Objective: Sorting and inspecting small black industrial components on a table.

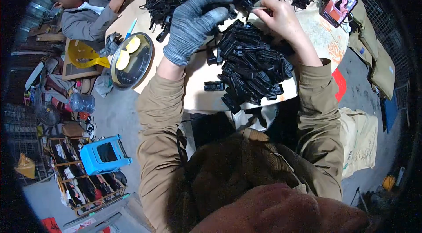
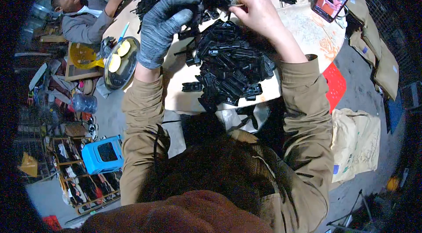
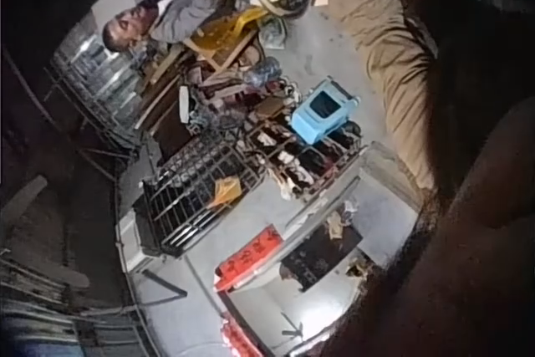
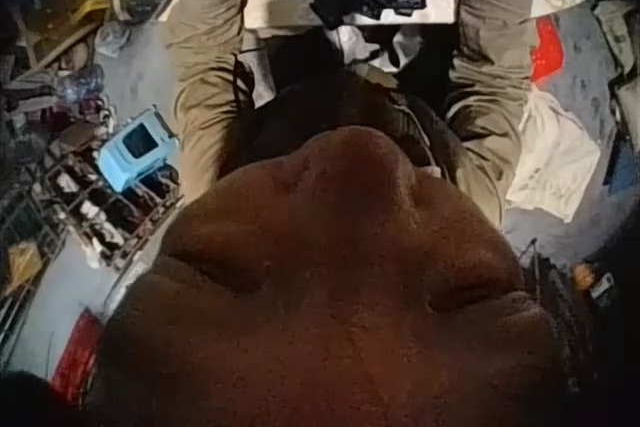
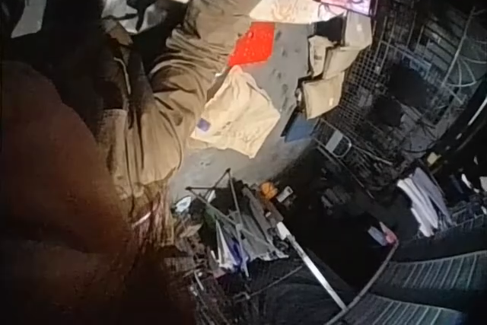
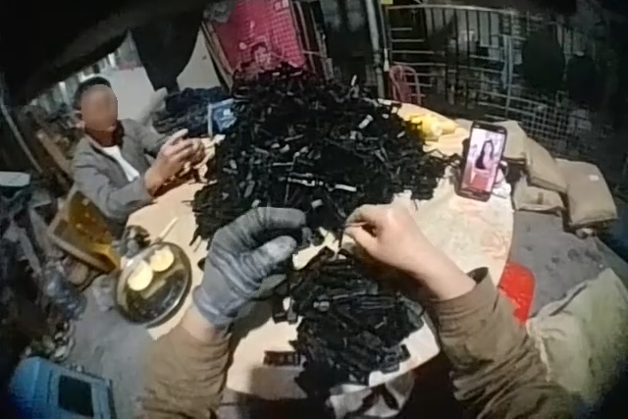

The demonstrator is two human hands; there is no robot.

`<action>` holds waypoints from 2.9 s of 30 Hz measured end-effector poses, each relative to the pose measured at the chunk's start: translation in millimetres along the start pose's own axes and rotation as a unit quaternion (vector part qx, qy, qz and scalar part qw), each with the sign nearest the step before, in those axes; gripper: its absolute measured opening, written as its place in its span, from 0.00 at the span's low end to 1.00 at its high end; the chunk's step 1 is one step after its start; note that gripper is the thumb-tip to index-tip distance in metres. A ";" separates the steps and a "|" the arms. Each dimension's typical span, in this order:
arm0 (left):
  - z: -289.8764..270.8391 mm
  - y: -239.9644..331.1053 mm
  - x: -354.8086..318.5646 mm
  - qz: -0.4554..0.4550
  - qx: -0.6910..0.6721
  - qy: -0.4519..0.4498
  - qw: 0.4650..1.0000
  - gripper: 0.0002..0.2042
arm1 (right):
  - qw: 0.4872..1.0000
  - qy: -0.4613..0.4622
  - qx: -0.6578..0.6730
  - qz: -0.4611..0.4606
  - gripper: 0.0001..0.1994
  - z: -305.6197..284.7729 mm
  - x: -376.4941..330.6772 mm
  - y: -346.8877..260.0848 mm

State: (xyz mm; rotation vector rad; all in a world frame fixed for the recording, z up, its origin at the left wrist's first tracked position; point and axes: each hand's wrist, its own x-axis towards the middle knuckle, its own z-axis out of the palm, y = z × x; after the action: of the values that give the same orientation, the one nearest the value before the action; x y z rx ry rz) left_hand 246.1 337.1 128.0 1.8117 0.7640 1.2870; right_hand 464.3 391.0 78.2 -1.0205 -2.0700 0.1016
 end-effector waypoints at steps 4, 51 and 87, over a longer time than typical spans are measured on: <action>8.8 5.2 -3.9 -0.046 0.046 -0.089 0.994 0.14 | 1.000 0.006 -0.001 0.026 0.10 0.7 -0.9 -0.8; 13.5 -13.5 -1.9 -0.133 -0.142 -0.090 0.977 0.27 | 0.900 -0.017 0.428 0.079 0.08 -5.7 -10.8 -47.9; 33.1 -21.2 -9.8 0.156 0.320 0.019 0.934 0.30 | 0.977 0.003 0.213 0.029 0.09 -5.1 -9.8 -57.2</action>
State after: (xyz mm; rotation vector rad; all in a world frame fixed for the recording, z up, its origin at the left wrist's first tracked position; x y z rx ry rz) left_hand 273.7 332.1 98.7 2.5156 1.0302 1.3719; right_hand 435.2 344.5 97.9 -0.8103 -1.9004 0.5470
